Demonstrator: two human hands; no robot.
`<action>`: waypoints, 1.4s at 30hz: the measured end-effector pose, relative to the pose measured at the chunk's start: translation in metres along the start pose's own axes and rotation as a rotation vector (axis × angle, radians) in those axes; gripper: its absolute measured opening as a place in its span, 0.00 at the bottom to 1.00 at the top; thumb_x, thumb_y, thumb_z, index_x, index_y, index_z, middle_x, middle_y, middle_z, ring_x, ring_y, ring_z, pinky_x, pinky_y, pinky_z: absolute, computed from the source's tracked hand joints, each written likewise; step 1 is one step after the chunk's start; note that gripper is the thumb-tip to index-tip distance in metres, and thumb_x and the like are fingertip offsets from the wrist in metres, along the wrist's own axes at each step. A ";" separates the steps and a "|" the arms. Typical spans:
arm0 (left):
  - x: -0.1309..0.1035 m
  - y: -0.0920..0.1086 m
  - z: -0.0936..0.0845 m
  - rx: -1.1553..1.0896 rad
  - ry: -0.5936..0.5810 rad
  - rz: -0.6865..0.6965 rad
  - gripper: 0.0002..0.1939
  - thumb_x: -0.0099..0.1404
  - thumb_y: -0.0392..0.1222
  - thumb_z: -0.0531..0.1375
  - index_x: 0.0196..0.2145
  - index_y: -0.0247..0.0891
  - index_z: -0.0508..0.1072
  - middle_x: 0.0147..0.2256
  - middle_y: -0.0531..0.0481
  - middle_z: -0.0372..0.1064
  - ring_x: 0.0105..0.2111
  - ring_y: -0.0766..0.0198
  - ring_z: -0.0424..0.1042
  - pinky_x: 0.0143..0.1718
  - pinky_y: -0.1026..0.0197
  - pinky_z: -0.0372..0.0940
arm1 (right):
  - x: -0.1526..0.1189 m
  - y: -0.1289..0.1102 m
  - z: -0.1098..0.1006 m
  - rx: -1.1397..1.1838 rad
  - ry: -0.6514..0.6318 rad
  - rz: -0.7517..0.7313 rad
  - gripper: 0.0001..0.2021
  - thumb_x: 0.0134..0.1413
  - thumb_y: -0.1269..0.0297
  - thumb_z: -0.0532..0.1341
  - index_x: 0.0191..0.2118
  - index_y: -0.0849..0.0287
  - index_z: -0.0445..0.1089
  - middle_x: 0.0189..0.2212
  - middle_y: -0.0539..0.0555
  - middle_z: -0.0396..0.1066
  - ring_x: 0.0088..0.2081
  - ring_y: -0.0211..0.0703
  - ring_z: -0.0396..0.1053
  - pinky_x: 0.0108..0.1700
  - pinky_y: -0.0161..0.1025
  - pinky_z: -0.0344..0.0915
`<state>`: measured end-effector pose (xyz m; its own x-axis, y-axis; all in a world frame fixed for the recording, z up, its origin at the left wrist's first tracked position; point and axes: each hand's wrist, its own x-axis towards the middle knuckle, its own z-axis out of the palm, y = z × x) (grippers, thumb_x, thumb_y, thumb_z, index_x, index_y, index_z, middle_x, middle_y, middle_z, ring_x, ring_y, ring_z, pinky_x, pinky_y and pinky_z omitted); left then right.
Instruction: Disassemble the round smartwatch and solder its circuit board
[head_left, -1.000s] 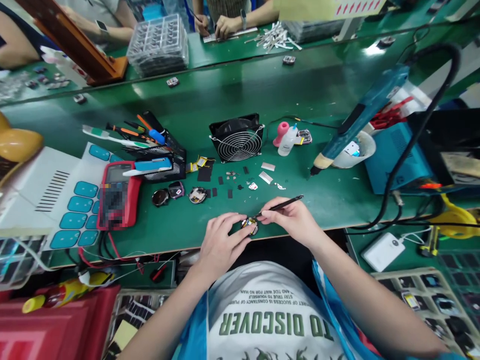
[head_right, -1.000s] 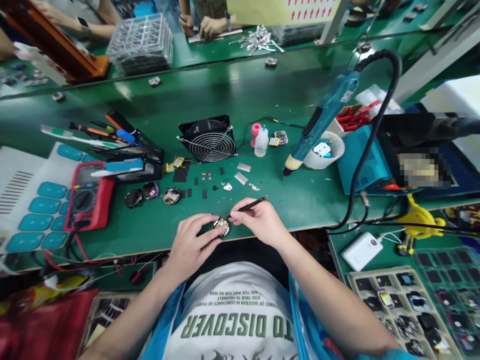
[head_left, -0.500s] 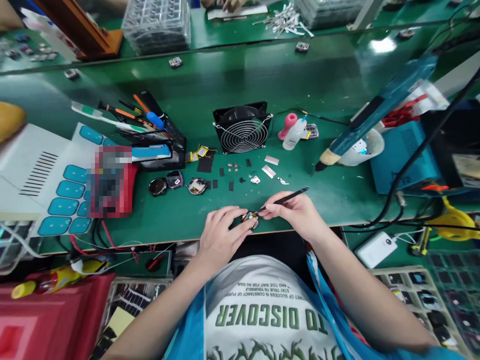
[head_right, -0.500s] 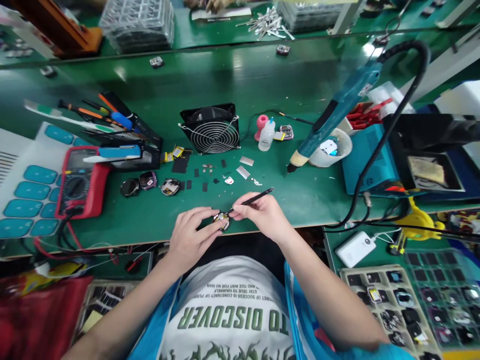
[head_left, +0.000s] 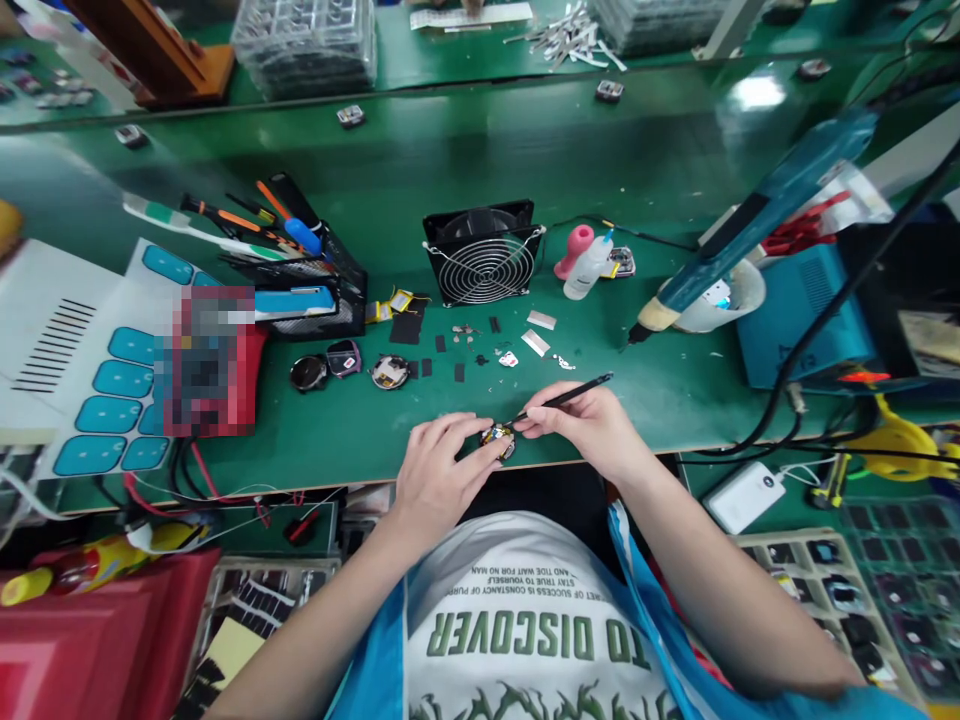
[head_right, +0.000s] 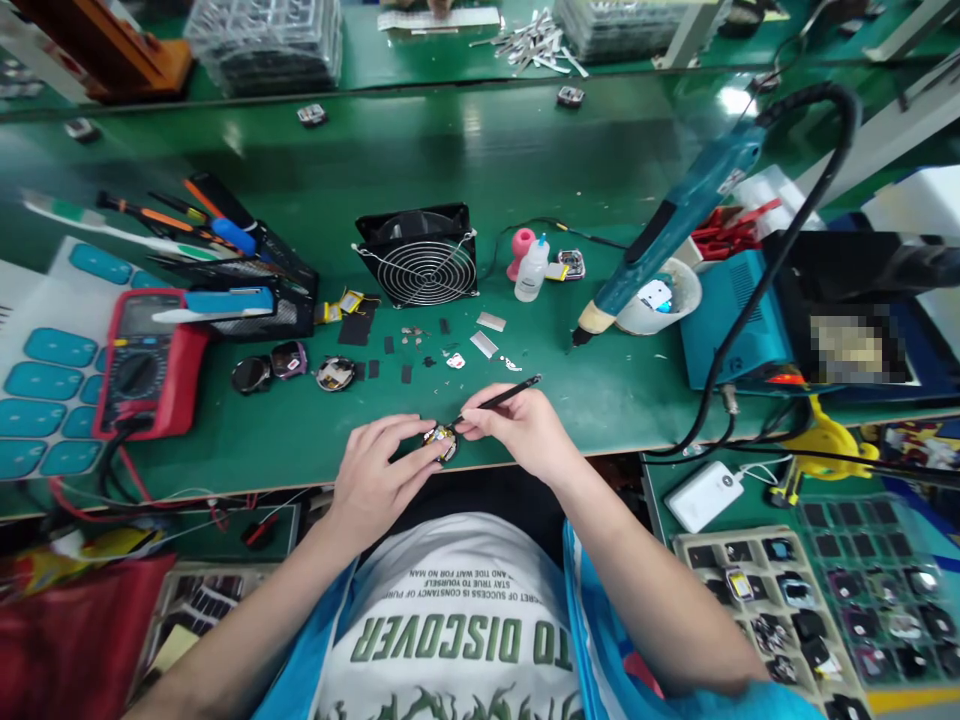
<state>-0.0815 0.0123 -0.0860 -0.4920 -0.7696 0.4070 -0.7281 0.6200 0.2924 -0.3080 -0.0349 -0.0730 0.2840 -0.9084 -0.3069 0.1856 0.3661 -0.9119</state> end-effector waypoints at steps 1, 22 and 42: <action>0.000 0.000 0.000 -0.001 0.001 0.000 0.11 0.71 0.38 0.63 0.50 0.47 0.78 0.49 0.48 0.77 0.53 0.56 0.71 0.50 0.53 0.62 | 0.000 0.000 0.000 -0.002 0.000 -0.001 0.19 0.47 0.50 0.77 0.33 0.60 0.77 0.28 0.54 0.80 0.34 0.46 0.81 0.40 0.43 0.81; 0.016 -0.002 -0.016 -0.142 -0.204 -0.223 0.26 0.68 0.44 0.66 0.61 0.42 0.66 0.54 0.44 0.69 0.54 0.53 0.68 0.55 0.52 0.66 | -0.013 -0.033 -0.032 -0.992 0.070 -0.039 0.23 0.73 0.52 0.50 0.27 0.57 0.61 0.21 0.51 0.67 0.24 0.41 0.69 0.28 0.37 0.57; 0.002 0.044 -0.038 -0.779 0.066 -0.143 0.17 0.63 0.26 0.68 0.48 0.39 0.74 0.41 0.49 0.76 0.43 0.62 0.76 0.45 0.58 0.74 | -0.089 0.007 0.034 -0.728 0.118 -0.898 0.07 0.73 0.69 0.56 0.47 0.64 0.70 0.37 0.58 0.78 0.38 0.42 0.76 0.42 0.38 0.75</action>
<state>-0.0963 0.0442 -0.0394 -0.3721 -0.8542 0.3631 -0.2264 0.4629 0.8570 -0.2999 0.0552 -0.0426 0.2284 -0.8094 0.5411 -0.3200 -0.5873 -0.7434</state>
